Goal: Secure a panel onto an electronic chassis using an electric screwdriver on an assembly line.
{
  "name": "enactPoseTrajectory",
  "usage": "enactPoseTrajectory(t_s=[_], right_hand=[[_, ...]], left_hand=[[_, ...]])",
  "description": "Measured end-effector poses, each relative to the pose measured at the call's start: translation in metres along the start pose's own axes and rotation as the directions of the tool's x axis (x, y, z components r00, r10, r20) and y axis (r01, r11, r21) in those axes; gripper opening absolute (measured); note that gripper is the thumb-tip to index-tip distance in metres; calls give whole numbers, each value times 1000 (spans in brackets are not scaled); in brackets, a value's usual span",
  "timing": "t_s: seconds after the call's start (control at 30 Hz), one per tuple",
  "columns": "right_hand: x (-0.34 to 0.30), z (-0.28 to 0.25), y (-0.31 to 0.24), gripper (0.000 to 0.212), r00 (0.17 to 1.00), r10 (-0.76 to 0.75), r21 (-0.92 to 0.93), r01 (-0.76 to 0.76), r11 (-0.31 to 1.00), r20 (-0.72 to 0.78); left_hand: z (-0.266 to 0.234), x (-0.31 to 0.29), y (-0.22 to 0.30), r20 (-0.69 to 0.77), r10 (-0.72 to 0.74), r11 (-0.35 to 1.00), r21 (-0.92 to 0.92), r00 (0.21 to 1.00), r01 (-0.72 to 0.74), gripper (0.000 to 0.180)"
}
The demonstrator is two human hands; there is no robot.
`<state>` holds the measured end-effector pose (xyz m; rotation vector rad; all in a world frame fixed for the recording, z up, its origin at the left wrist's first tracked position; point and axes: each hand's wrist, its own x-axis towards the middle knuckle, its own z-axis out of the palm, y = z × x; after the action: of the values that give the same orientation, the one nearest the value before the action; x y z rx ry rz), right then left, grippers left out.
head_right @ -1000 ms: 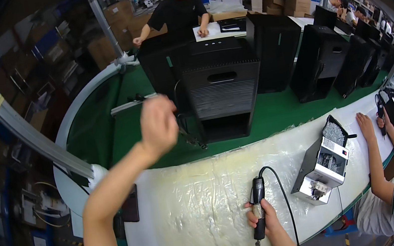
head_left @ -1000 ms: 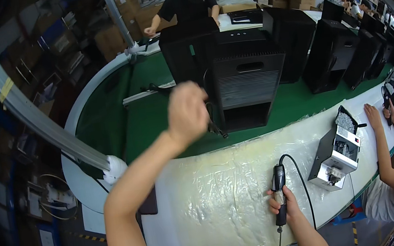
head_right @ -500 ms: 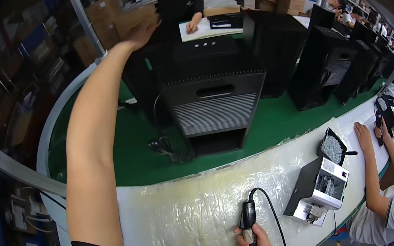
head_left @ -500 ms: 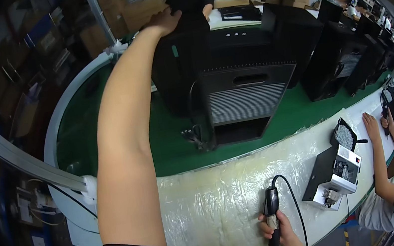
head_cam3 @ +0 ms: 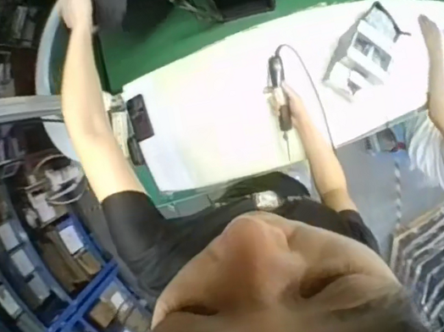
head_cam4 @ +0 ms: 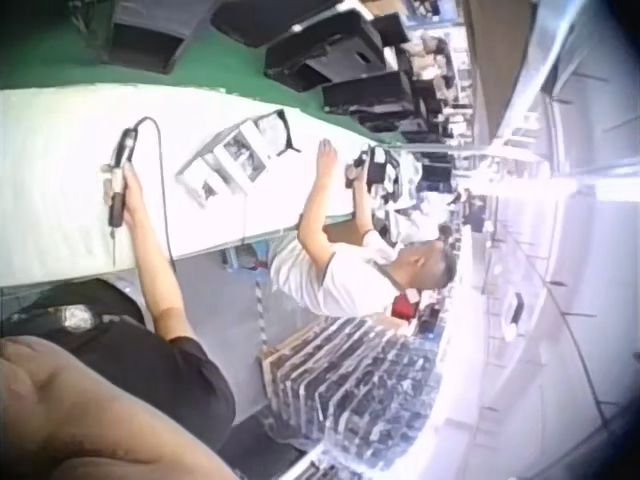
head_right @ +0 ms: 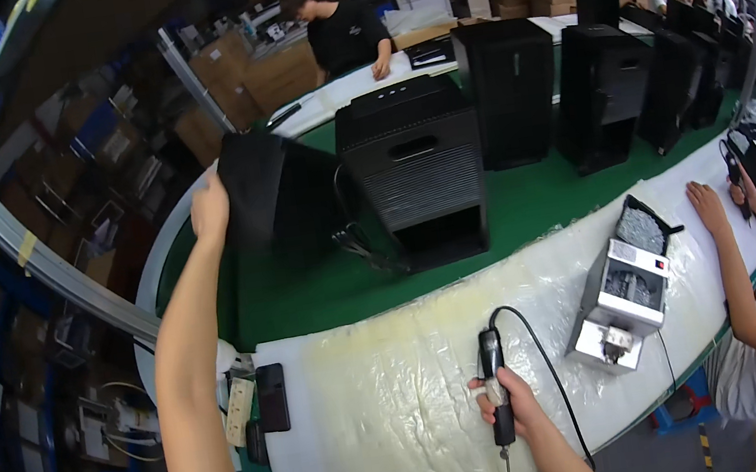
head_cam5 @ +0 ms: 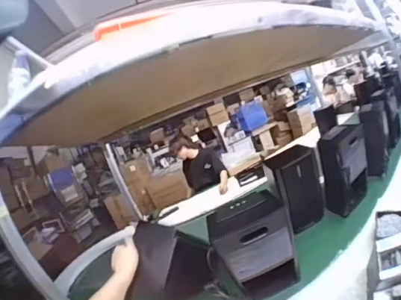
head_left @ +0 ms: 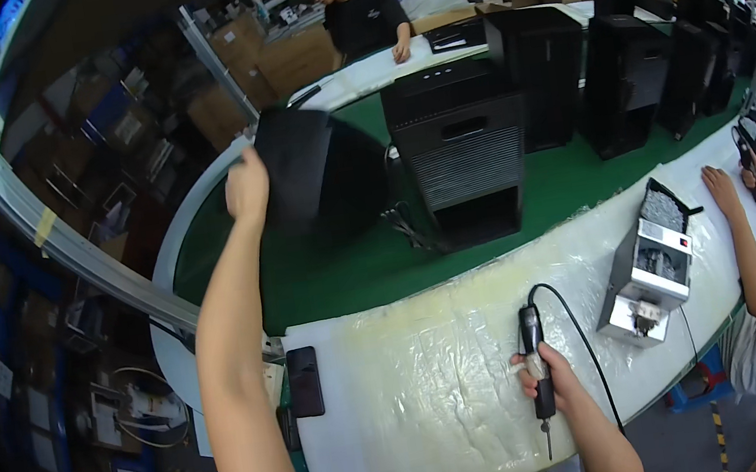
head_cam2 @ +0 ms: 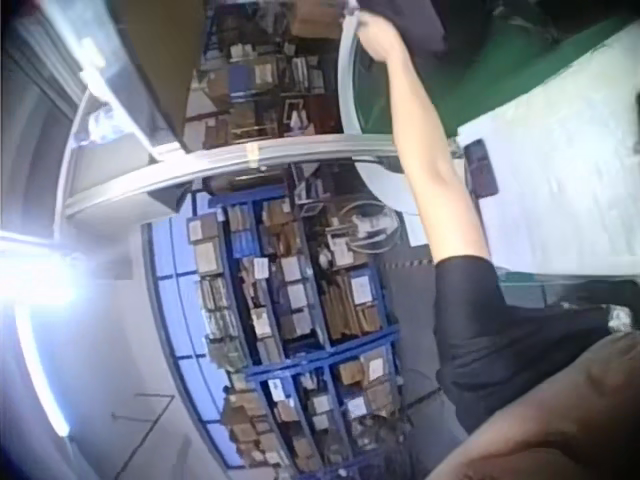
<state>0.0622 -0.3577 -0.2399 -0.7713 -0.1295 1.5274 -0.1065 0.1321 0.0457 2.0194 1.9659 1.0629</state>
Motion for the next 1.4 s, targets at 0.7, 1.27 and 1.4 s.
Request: enactPoseTrajectory(t_s=[0.7, 1.27, 1.4], right_hand=[[-141, 61, -87, 42, 391, -920, -577, 758, 304, 29], [-113, 27, -127, 61, -107, -974, -750, 622, -224, 202], [-131, 87, -132, 61, -151, -935, -685, 644, -340, 321]], left_hand=[[-133, -436, -262, 297, -231, 361, -858, 927, 365, 44], [-93, -339, -227, 610, 203, 553, -717, 766, 424, 48], [-132, -299, -122, 691, 465, 840, -541, 553, -31, 36]])
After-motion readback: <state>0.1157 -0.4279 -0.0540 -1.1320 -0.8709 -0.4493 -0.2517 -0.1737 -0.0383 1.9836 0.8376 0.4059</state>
